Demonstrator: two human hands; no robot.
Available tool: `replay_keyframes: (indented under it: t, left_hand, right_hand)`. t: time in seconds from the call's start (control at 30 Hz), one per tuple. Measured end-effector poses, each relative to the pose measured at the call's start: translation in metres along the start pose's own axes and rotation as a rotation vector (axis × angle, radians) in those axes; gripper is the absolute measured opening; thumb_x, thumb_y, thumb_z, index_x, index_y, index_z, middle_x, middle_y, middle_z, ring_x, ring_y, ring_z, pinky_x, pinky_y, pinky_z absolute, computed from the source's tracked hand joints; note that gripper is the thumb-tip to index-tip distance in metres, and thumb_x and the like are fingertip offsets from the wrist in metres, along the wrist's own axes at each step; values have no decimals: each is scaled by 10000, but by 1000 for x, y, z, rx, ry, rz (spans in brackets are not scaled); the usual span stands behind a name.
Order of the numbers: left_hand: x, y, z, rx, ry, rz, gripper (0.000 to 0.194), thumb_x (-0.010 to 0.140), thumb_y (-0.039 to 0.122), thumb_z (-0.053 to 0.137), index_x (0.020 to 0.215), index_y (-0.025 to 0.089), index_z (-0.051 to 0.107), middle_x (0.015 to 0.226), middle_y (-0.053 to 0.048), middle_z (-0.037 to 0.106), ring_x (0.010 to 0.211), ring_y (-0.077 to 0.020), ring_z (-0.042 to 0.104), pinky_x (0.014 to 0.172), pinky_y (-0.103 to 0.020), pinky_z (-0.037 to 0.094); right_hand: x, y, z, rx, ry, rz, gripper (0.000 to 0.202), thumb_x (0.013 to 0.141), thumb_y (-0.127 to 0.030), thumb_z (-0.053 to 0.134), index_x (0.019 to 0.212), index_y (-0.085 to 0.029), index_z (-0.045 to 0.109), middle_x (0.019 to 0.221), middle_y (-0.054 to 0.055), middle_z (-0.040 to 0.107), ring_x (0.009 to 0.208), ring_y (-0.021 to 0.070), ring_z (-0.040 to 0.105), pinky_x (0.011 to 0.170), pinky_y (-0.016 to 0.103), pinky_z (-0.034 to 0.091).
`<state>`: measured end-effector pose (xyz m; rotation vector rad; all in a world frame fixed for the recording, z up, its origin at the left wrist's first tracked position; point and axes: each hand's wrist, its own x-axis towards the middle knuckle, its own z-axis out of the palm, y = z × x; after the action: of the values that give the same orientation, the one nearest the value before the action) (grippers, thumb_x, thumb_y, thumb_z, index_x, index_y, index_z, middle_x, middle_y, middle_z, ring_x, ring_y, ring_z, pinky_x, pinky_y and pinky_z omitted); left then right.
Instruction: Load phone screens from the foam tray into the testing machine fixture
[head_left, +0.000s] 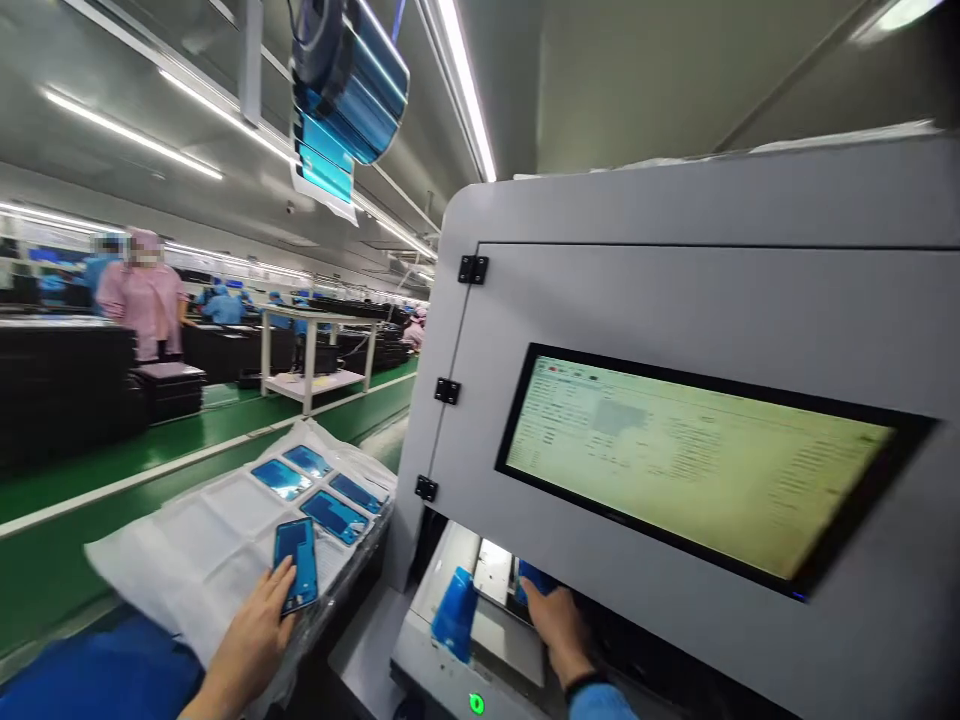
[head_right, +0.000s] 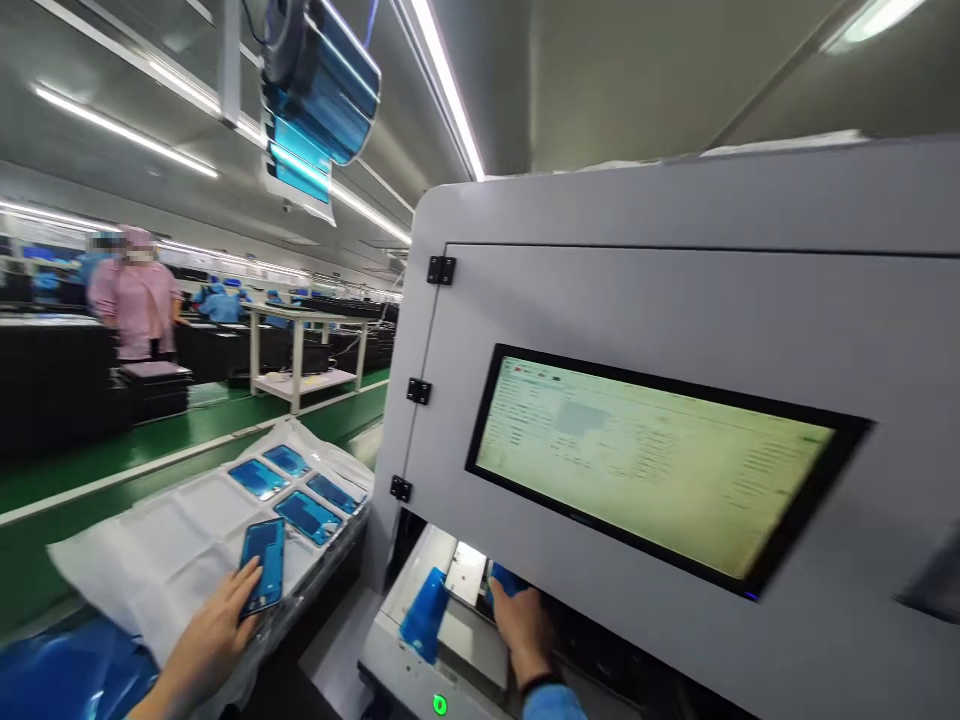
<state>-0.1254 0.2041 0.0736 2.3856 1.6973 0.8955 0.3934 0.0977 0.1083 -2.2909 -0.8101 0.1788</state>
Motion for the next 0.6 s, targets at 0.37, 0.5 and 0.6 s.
replay_keyframes:
  t: [0.37, 0.5, 0.6]
  left_hand:
    - [22, -28, 25, -59, 142, 80, 745, 851, 514, 461, 1408, 100, 733, 1605, -160, 623, 1500, -429, 577, 1285, -568, 472]
    - [24, -23, 19, -85, 178, 97, 619, 854, 484, 497, 1321, 175, 761, 1511, -149, 709, 1450, -395, 634, 1275, -547, 492]
    - [24, -18, 9, -92, 196, 131, 599, 891, 456, 465, 1331, 162, 746, 1516, -172, 700, 1418, -382, 662, 1230, -524, 538]
  right_hand:
    - [20, -5, 5, 168, 61, 172, 251, 1001, -390, 790, 1024, -144, 749, 1113, 78, 786, 1097, 235, 752, 1029, 455, 601]
    - [21, -7, 2, 213, 77, 218, 236, 1030, -394, 759, 1034, -159, 737, 1110, 64, 770, 1074, 223, 745, 999, 430, 609]
    - [14, 2, -7, 277, 92, 202, 286, 1032, -421, 749, 949, -149, 716, 1020, 43, 764, 1013, 220, 745, 960, 413, 609]
